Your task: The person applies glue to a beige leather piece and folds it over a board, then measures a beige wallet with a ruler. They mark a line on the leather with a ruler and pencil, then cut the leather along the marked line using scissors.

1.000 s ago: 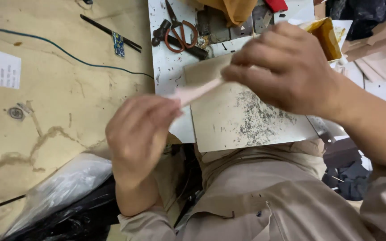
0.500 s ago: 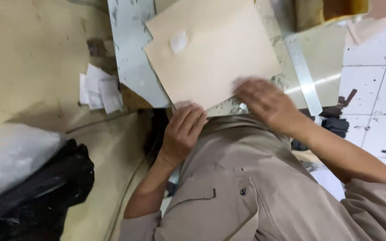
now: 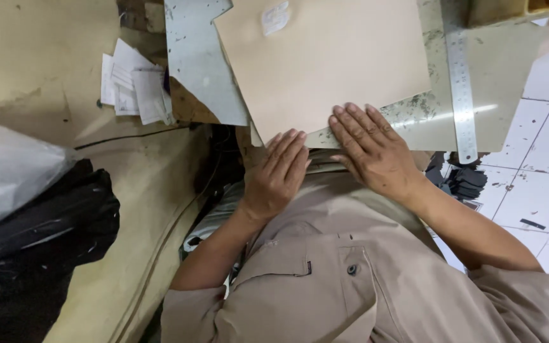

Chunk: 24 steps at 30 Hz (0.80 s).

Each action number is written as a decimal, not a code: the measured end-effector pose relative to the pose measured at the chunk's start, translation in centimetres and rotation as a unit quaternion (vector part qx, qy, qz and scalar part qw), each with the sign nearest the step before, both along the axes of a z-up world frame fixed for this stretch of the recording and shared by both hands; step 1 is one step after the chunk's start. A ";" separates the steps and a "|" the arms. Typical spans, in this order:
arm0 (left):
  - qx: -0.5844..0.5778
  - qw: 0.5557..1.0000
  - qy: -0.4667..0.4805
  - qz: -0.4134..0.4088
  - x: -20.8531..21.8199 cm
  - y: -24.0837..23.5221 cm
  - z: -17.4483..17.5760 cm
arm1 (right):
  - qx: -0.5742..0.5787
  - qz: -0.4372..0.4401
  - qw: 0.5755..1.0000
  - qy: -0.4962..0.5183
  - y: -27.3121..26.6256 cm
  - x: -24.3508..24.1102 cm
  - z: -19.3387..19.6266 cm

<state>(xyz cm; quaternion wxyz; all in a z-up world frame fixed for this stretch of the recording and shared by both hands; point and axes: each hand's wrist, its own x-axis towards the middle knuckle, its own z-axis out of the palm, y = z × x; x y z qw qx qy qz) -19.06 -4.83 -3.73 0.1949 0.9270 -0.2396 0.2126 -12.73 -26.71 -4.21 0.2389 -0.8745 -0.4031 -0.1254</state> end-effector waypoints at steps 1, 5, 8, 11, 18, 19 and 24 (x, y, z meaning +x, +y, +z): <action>0.003 1.000 0.001 0.006 -0.3 0.3 -0.2 | -0.010 -0.008 1.000 -0.001 -0.2 -0.2 -0.2; 0.010 0.999 0.019 0.024 -1.8 2.2 0.2 | -0.016 -0.002 1.000 0.003 0.4 -0.2 0.1; -0.003 0.998 0.024 0.056 -2.8 3.5 0.3 | -0.016 0.016 1.000 0.005 1.5 -0.4 0.3; -0.008 0.997 0.024 0.073 -3.1 4.2 0.1 | -0.006 0.033 0.999 0.013 3.1 -0.6 0.5; -0.011 0.998 0.020 0.060 -2.4 4.2 -0.2 | -0.031 0.053 0.998 0.025 4.8 -1.1 0.1; -0.013 0.998 0.026 0.056 -2.2 4.3 -0.1 | -0.039 0.055 0.997 0.028 4.8 -1.2 0.0; 0.015 0.999 0.006 0.052 -2.0 4.3 -0.6 | -0.039 0.062 0.997 0.030 5.6 -1.6 -0.5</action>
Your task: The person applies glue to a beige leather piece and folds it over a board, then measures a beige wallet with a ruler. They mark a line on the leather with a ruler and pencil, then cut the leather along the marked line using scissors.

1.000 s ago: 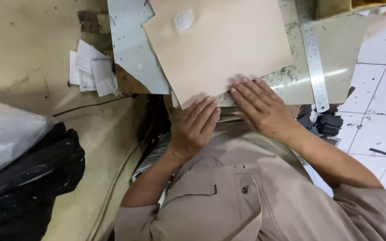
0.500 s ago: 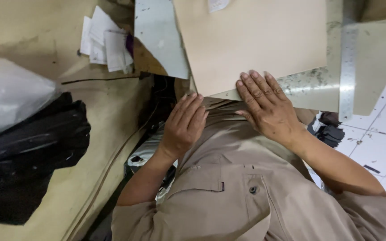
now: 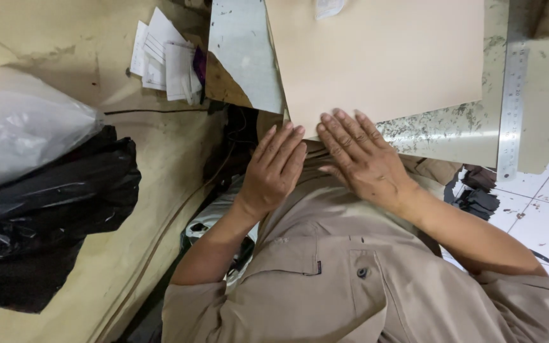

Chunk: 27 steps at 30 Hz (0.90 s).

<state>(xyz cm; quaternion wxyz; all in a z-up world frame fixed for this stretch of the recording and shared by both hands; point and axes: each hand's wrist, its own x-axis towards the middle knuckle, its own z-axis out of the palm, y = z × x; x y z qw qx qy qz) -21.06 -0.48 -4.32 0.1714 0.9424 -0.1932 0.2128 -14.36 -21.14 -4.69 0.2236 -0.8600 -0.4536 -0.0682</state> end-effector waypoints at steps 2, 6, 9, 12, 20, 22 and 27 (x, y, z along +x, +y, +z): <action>0.005 1.000 -0.008 -0.003 0.2 0.0 0.1 | 0.027 0.000 1.000 -0.007 0.6 -0.1 -0.3; 0.020 0.999 -0.029 -0.004 0.5 -0.3 0.3 | 0.052 -0.011 0.999 -0.011 1.0 -0.5 -0.5; 0.026 0.999 -0.019 -0.028 0.9 -0.5 0.3 | 0.055 -0.047 0.997 -0.003 -0.5 0.1 0.1; 0.041 0.998 0.000 -0.038 0.9 -0.7 0.3 | 0.045 -0.091 0.995 -0.004 -3.4 0.8 0.4; 0.064 0.997 -0.019 -0.035 1.9 -1.2 -0.1 | -0.008 -0.170 0.985 -0.013 -10.2 2.1 -0.5; 0.057 0.998 -0.024 -0.033 2.9 -2.0 0.3 | -0.006 -0.181 0.983 0.043 -11.7 2.3 -0.9; 0.030 0.992 -0.022 -0.119 7.9 -7.5 0.1 | 0.106 -0.180 0.977 0.033 -14.6 5.3 -0.7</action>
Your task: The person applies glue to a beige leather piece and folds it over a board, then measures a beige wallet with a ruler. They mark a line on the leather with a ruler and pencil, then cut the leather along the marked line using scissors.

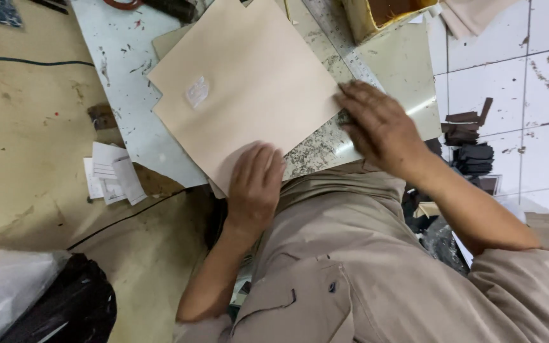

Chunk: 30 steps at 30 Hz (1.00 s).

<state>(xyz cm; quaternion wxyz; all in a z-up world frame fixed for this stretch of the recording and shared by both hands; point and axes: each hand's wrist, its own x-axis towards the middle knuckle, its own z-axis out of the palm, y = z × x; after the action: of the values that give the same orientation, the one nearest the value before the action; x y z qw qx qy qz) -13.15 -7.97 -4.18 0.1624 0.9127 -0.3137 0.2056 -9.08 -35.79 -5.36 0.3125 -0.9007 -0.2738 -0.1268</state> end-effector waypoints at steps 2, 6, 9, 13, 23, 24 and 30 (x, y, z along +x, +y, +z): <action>0.009 1.000 -0.015 -0.024 0.8 -0.9 -0.5 | 0.019 -0.015 1.000 -0.020 -0.4 1.0 1.2; 0.038 0.998 -0.006 -0.048 1.4 -0.4 1.2 | 0.063 0.035 0.997 0.016 -0.7 2.7 3.1; 0.005 0.998 0.053 -0.036 2.3 0.7 4.1 | 0.123 0.070 0.987 0.071 -0.3 3.9 4.8; -0.134 0.966 0.221 0.001 3.3 1.9 8.5 | 0.215 0.122 0.952 0.180 0.8 5.3 8.5; -0.283 0.931 0.226 -0.037 6.5 -1.8 8.7 | 0.260 0.109 0.904 0.322 3.2 5.7 10.1; -0.306 0.920 0.245 -0.028 6.6 -2.1 9.5 | 0.288 0.112 0.891 0.332 3.2 5.9 9.5; -0.356 0.893 0.275 -0.008 7.4 -1.8 9.7 | 0.335 0.122 0.876 0.324 3.6 6.9 10.0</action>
<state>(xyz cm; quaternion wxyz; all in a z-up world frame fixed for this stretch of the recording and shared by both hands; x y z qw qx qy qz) -5.76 -9.73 5.55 0.5582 0.8110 -0.1699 0.0433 -2.15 -32.18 4.68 0.6800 -0.6920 -0.2065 0.1270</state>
